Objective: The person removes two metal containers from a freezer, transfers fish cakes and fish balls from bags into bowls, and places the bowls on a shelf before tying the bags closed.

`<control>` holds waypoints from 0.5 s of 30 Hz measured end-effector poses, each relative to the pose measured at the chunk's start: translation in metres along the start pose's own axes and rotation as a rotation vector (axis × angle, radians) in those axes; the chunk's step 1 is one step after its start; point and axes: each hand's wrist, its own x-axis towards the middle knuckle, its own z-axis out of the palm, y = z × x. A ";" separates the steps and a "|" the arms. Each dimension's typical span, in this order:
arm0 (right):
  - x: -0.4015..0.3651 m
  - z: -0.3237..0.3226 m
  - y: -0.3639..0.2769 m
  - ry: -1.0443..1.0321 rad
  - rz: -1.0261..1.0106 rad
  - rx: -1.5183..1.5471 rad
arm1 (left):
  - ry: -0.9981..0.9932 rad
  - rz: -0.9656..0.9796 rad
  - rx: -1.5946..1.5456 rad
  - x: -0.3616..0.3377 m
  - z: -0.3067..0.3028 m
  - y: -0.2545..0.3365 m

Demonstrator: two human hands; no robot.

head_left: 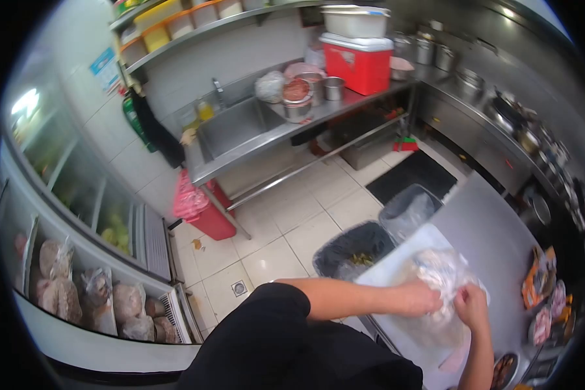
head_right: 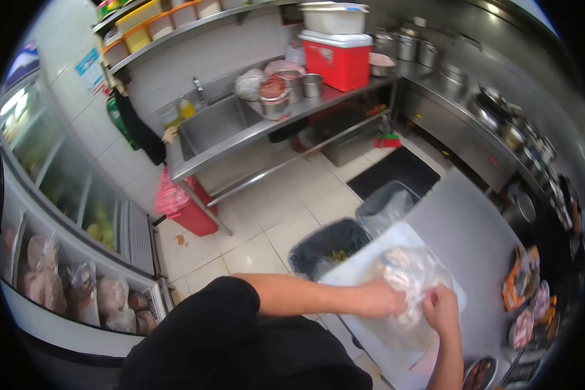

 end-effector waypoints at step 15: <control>0.130 -0.012 -0.240 -0.010 -0.177 -0.239 | 0.620 -1.501 -0.206 -0.489 -0.027 -0.188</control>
